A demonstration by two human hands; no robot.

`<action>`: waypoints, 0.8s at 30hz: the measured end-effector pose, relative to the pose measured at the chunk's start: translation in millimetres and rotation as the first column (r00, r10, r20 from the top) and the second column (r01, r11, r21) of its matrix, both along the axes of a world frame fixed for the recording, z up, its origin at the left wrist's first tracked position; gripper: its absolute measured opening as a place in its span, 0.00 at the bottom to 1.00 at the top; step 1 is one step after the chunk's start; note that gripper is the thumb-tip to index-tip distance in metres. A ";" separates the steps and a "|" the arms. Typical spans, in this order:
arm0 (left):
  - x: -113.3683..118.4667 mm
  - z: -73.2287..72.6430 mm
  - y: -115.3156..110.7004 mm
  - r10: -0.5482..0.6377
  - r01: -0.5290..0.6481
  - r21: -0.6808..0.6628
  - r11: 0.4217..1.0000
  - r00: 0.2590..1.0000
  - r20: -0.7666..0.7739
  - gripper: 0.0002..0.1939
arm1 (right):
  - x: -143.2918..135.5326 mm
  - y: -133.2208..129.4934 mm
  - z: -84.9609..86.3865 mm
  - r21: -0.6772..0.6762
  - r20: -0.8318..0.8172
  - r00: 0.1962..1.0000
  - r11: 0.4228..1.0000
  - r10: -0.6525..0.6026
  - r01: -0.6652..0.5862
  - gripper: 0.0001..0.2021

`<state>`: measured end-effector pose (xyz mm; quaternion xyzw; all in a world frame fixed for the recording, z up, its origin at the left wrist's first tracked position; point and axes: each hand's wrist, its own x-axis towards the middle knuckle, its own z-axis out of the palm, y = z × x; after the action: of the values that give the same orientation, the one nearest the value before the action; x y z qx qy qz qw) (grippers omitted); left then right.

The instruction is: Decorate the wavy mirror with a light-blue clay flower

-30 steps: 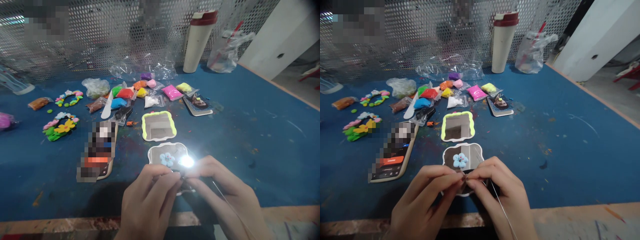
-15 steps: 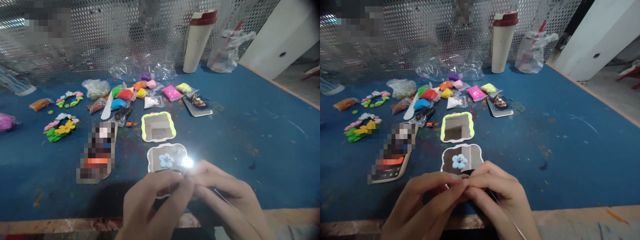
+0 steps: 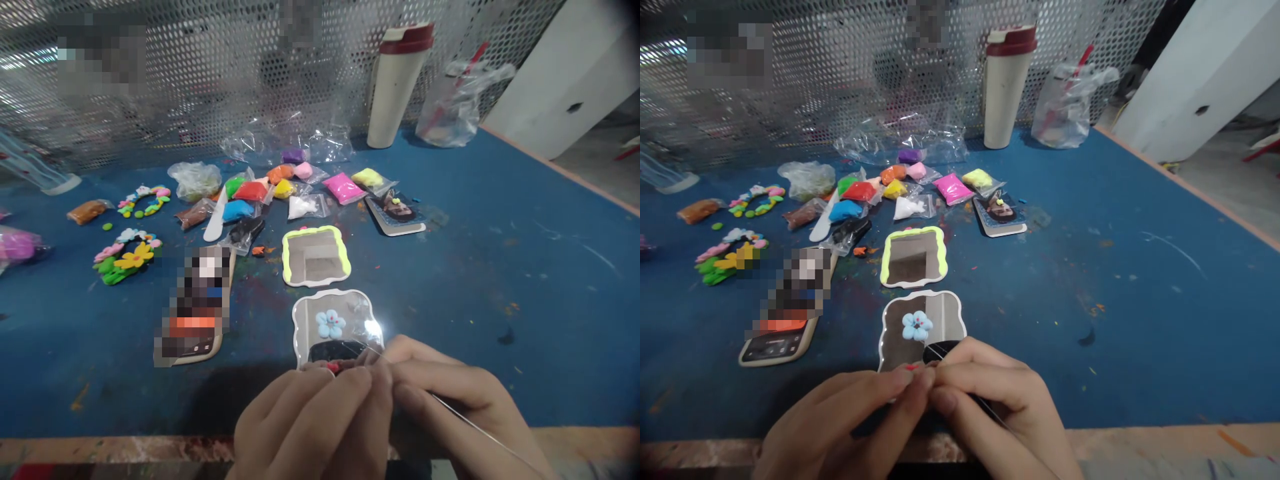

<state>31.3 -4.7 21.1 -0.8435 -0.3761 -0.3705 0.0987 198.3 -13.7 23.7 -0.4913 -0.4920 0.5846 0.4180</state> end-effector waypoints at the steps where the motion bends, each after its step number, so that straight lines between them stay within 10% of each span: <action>1: 0.5 -1.2 1.8 0.006 -0.006 0.055 0.998 1.000 -0.003 0.11 | 0.2 0.3 0.1 0.010 0.017 1.000 1.000 0.008 -0.009 0.11; 10: 0.2 -11.9 4.0 0.017 -0.015 0.116 0.993 1.000 -0.017 0.14 | -2.1 7.5 -0.5 0.135 0.121 0.993 0.991 0.005 -0.022 0.12; 24: 4.1 -1.7 6.1 0.163 -0.064 -0.275 0.959 0.920 0.356 0.09 | -3.6 6.6 -10.3 0.246 0.195 0.954 0.953 -0.229 0.179 0.11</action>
<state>35.4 1.5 19.3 -0.7392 -0.4817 -0.4663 -0.0639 194.7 -7.1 13.4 -0.5510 -0.5449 0.4202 0.4722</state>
